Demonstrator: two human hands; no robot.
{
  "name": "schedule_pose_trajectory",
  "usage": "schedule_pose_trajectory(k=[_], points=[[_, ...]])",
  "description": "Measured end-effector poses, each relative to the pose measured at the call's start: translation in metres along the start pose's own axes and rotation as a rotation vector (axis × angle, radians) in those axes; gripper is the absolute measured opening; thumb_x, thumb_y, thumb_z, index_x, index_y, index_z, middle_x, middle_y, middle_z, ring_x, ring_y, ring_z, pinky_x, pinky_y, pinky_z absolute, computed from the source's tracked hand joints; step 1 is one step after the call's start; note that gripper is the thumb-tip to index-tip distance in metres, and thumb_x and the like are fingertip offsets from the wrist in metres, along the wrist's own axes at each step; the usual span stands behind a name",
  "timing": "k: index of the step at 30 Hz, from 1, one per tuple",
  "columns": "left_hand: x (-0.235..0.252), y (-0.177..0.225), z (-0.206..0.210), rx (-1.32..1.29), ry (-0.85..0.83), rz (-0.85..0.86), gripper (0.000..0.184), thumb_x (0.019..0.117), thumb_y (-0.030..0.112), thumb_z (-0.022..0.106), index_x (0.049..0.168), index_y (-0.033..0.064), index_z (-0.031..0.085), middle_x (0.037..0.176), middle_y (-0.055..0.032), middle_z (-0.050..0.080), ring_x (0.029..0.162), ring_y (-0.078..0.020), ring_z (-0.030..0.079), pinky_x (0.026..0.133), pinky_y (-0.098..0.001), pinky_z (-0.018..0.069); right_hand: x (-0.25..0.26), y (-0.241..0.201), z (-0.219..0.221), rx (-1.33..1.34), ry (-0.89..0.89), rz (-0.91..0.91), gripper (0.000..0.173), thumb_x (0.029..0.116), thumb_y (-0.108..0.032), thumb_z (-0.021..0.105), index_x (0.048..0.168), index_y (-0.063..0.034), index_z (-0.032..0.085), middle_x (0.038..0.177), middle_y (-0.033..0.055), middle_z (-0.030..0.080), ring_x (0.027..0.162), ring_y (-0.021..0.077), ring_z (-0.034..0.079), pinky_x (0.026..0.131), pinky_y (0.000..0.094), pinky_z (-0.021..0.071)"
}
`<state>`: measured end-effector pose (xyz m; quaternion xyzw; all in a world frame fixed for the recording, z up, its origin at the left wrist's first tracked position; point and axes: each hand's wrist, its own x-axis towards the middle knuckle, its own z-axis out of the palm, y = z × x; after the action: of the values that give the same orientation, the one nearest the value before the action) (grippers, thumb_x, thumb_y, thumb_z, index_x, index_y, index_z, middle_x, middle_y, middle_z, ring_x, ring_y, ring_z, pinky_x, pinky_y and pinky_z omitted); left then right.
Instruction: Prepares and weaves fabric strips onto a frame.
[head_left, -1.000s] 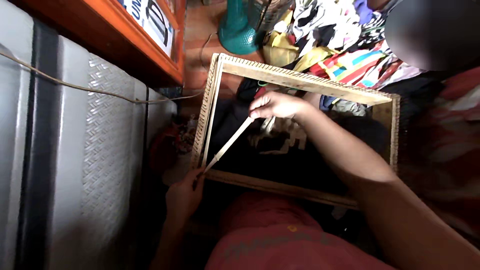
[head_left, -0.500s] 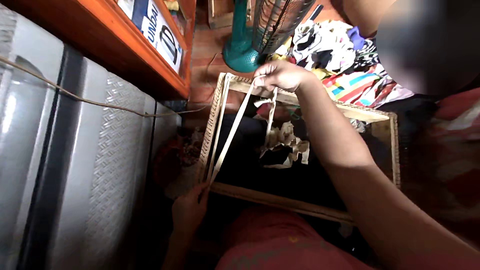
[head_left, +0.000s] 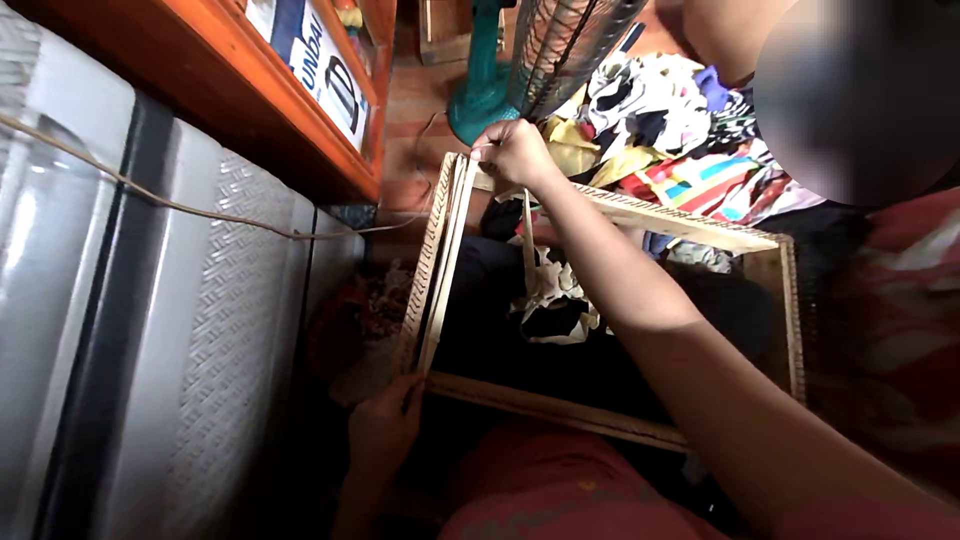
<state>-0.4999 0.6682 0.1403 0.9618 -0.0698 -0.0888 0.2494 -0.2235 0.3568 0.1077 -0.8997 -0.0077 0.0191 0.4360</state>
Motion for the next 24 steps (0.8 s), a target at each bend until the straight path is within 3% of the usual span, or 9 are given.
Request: schedule_pose_trajectory(k=[5,8,14,19,24], points=[[0.0,-0.001,0.001,-0.005,0.022,0.024,0.021,0.097,0.015,0.064,0.107,0.0042,0.079,0.084,-0.0118,0.076,0.067,-0.0261,0.072,0.063,-0.0462,0.0592,0.004,0.003,0.002,0.037,0.012,0.028,0.017,0.0973,-0.019,0.068,0.106,-0.007,0.077,0.104,0.0136,0.074,0.1,0.029,0.069,0.093,0.0566,0.0501],[0.001,-0.001,-0.002,-0.014,-0.01,0.012,0.021,0.098,0.016,0.064,0.109,0.0045,0.078,0.087,-0.0116,0.077,0.073,-0.0272,0.074,0.068,-0.0491,0.0603,0.009,0.007,0.002,0.045,-0.016,0.052,0.017,0.0968,-0.017,0.068,0.107,-0.0056,0.076,0.104,0.0146,0.073,0.099,0.0287,0.069,0.093,0.0554,0.0512],[0.003,0.002,-0.007,0.016,-0.065,0.01,0.024,0.0992,0.017,0.062,0.112,0.0057,0.078,0.088,-0.0122,0.077,0.076,-0.0292,0.074,0.069,-0.0515,0.0599,0.012,0.004,-0.004,-0.019,-0.086,0.092,0.015,0.0944,-0.011,0.07,0.106,-0.0054,0.077,0.104,0.0154,0.074,0.101,0.0307,0.069,0.095,0.0568,0.0503],[0.002,0.001,-0.006,0.011,-0.055,0.013,0.024,0.0989,0.017,0.062,0.111,0.0055,0.078,0.087,-0.0121,0.077,0.074,-0.028,0.075,0.069,-0.0501,0.0603,0.012,-0.009,-0.012,-0.28,-0.157,-0.033,0.015,0.0938,-0.006,0.067,0.105,-0.0066,0.077,0.117,0.0203,0.069,0.111,0.0401,0.065,0.097,0.0646,0.0487],[0.001,0.0,-0.005,0.0,-0.032,0.039,0.023,0.0981,0.016,0.063,0.11,0.0046,0.078,0.085,-0.0119,0.076,0.072,-0.0274,0.074,0.067,-0.0483,0.0605,0.008,-0.034,-0.014,-0.584,-0.204,-0.044,0.017,0.0936,-0.004,0.064,0.106,-0.0049,0.076,0.126,0.0243,0.064,0.115,0.0481,0.062,0.09,0.0706,0.0498]])
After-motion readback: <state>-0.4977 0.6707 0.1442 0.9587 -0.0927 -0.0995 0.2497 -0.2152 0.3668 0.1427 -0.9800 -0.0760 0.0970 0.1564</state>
